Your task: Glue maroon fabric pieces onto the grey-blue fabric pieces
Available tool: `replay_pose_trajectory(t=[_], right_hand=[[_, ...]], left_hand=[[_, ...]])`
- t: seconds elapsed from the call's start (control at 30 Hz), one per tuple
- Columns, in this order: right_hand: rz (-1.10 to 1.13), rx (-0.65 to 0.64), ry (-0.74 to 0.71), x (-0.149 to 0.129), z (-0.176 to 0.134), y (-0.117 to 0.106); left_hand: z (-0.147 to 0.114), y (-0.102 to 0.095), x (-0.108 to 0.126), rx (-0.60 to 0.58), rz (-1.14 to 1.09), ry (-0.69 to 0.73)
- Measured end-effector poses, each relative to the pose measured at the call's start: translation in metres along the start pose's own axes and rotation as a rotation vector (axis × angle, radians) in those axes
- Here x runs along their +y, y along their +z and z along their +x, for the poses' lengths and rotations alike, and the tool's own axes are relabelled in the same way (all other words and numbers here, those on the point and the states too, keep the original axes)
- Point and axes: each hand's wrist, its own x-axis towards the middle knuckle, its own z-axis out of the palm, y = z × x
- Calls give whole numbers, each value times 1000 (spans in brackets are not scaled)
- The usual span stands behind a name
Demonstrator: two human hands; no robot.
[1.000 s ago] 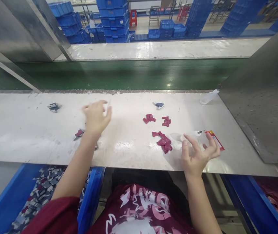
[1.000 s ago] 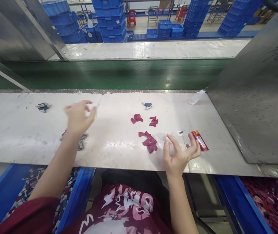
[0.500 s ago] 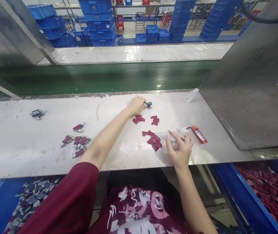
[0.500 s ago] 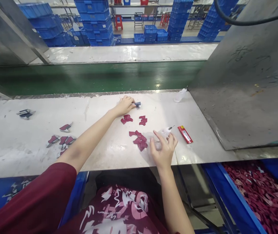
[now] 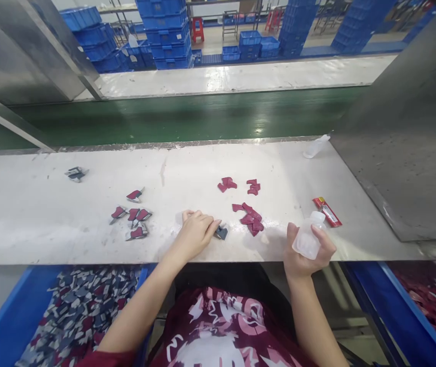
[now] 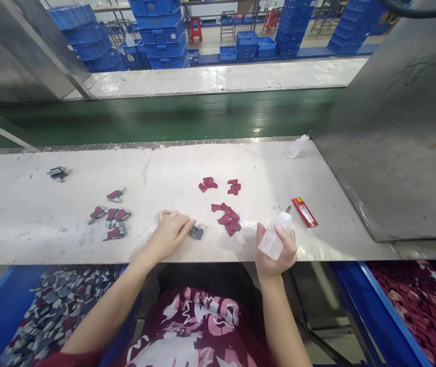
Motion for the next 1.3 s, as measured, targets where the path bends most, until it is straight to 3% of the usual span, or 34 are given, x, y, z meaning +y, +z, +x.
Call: replay_pose_trajectory(t=[0.13, 0.23, 0.5, 0.73, 0.97, 1.3], right_hand=[[43, 43, 132, -20, 0, 1], [165, 27, 218, -40, -4, 5], [390, -209, 285, -76, -16, 16], [442, -428, 240, -78, -15, 19], [407, -534, 273, -81, -13, 22], [344, -561, 217, -87, -3, 26]], left_hand=[[-7, 24, 3, 134, -75, -150], [-9, 29, 4, 198, -170, -202], [-22, 15, -9, 25, -355, -94], [-18, 28, -5, 142, -256, -148], [-17, 24, -4, 111, -271, -140], [-17, 24, -5, 96, -267, -143]])
